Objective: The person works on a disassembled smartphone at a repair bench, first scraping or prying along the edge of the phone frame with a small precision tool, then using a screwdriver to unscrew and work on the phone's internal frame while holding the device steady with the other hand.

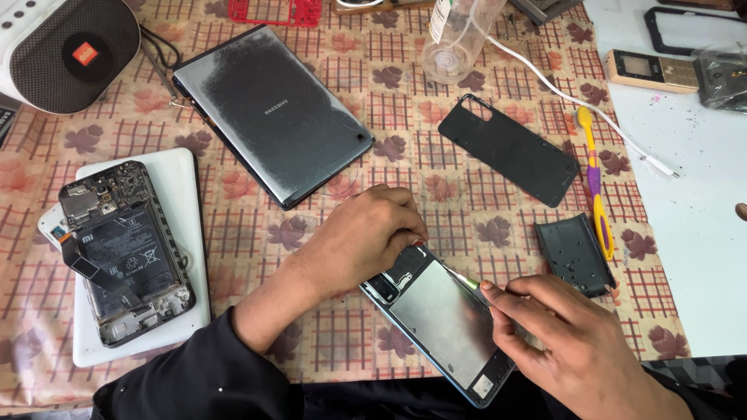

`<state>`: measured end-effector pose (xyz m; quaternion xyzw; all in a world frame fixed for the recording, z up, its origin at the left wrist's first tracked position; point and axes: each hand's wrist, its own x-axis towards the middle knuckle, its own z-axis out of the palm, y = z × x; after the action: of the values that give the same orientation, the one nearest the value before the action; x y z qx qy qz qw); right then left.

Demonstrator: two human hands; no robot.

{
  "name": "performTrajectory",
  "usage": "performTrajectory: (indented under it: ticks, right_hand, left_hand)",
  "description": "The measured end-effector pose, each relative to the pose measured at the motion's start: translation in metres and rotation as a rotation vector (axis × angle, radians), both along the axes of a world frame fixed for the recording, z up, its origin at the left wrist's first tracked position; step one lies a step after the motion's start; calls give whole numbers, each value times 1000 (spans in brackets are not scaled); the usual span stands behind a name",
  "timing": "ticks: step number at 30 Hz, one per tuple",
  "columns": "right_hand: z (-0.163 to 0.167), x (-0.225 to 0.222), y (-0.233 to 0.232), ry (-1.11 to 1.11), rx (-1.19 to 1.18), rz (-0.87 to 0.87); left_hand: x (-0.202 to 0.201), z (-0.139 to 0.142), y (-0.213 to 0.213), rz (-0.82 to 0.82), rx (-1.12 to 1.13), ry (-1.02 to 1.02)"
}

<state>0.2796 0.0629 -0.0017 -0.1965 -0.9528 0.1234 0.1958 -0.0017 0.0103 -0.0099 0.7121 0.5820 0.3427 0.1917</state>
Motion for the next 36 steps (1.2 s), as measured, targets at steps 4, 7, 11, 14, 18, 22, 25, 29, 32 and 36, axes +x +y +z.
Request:
performTrajectory:
  ticks: [4,7,11,14,18,22,25,29,32,36]
  right_hand:
    - [5,-6,-2,12,9,-4]
    - [9,-12,-4,32,23,13]
    - [11,-22,-6,37,34,18]
    - [10,-28,-5,50,37,19]
    - [12,-23,-3,34,31,2]
    - [13,-8,-2,18,33,-7]
    - [11,-3,-1,43,69,10]
    - [12,-7,1,34,-7,13]
    - [15,-10,1,18,-73,-2]
    - [15,-14,1,26,-117,-11]
  left_hand:
    - [0,-1,0,4,-3,7]
    - [1,-1,1,8,0,13]
    - [0,-2,0,7,-7,15]
    - [0,-2,0,8,-9,23]
    - [-1,-1,2,-8,7,21]
    - [-1,-2,1,-1,3,23]
    - [0,-2,1,0,12,35]
    - [-1,-1,0,-4,10,33]
    - [-1,-1,1,-5,10,31]
    - [-1,-2,1,0,-21,33]
